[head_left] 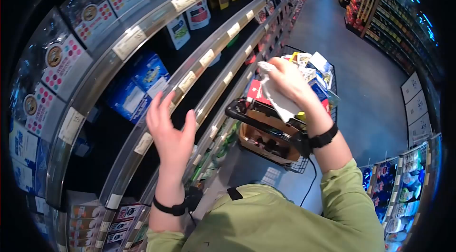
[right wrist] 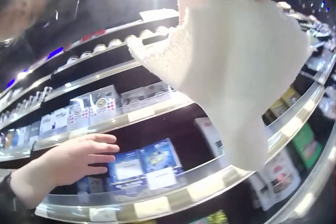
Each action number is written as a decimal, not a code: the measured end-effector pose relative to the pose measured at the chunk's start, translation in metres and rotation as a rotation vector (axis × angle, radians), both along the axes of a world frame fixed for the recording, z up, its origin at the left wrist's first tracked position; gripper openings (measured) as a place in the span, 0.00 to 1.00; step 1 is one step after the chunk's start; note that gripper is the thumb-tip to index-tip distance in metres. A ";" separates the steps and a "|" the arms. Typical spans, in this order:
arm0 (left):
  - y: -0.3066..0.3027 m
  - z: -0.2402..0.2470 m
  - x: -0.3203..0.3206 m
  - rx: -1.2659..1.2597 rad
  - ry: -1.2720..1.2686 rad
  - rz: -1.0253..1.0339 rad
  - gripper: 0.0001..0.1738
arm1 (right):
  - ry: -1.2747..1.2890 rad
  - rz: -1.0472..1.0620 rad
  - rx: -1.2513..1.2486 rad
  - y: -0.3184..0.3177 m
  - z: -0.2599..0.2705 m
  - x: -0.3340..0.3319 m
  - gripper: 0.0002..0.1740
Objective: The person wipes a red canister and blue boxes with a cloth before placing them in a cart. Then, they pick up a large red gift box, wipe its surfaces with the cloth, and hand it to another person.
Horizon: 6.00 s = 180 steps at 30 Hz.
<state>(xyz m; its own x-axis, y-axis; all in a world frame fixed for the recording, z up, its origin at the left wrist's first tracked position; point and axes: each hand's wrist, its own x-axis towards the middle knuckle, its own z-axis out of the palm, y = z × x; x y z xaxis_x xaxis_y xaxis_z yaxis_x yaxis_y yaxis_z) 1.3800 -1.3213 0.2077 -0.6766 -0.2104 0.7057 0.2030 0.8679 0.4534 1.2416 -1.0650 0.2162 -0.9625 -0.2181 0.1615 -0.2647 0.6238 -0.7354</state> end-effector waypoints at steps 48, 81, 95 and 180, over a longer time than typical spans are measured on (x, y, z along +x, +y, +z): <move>0.241 -0.089 -0.095 0.281 -0.427 -0.799 0.51 | 0.171 0.258 -0.082 0.195 -0.040 0.036 0.30; 0.685 -0.109 -0.078 1.535 -0.839 -0.691 0.24 | -0.256 0.666 -0.279 0.625 -0.096 -0.021 0.30; 0.567 -0.096 -0.240 -0.411 -0.839 0.668 0.58 | -0.678 0.763 -0.353 0.601 -0.096 -0.247 0.11; 2.478 -0.310 -3.988 0.991 -1.043 -0.927 0.49 | -0.548 0.151 -0.728 2.440 -0.299 -3.802 0.42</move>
<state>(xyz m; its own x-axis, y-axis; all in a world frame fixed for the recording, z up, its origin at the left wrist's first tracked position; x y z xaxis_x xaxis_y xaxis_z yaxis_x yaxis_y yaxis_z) -2.6077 1.1564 -0.1018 -0.8700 0.4368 -0.2289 -0.2704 -0.0346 0.9621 -2.5606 1.3755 -0.0831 -0.9143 -0.3713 -0.1621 0.1957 -0.0543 -0.9792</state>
